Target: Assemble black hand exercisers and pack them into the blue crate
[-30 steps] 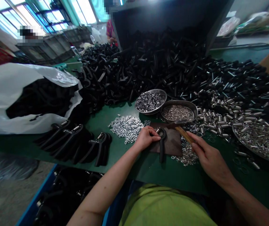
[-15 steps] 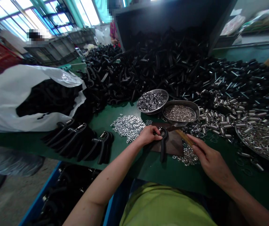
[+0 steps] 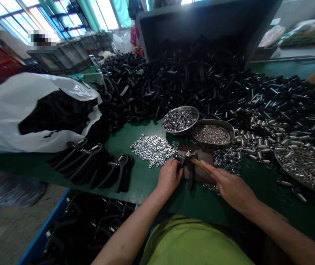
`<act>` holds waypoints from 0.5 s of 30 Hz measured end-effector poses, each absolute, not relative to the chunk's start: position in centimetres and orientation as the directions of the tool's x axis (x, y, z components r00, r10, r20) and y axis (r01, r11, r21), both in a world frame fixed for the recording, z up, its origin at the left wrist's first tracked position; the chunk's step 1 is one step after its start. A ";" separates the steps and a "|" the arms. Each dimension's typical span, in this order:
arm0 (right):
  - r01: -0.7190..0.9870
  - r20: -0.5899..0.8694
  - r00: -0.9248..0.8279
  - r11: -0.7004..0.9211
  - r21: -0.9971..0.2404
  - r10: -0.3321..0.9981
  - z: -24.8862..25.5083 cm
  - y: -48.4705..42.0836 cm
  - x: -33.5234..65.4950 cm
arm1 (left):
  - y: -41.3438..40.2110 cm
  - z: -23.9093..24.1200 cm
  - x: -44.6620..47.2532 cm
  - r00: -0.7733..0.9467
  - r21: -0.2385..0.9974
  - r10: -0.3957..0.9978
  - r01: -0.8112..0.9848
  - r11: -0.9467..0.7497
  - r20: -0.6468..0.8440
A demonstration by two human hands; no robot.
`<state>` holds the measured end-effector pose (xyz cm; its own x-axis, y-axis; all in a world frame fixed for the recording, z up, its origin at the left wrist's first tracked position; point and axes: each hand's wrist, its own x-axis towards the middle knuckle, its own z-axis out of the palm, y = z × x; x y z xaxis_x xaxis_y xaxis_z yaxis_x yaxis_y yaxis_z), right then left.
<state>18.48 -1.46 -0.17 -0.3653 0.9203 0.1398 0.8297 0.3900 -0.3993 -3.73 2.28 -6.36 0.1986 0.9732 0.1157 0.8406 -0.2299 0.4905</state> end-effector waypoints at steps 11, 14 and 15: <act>0.856 0.125 -0.371 0.391 -0.338 0.920 -0.1 -0.8 18.7 | 2.5 -6.0 -3.6 0.211 0.474 0.969 0.845 -0.248 0.130; 0.832 0.283 -0.229 0.338 -0.439 0.931 0.4 0.5 18.7 | 2.5 -5.8 -3.5 0.212 0.469 0.969 0.848 -0.248 0.130; 0.834 0.306 -0.195 0.322 -0.448 0.932 0.4 1.0 18.8 | 2.5 -5.7 -3.6 0.213 0.470 0.969 0.847 -0.248 0.128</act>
<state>18.80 0.99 0.37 -0.1947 0.9318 0.3063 0.8342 0.3216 -0.4479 -3.56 2.52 -5.71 0.2131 0.9686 0.1281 0.8470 -0.2485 0.4700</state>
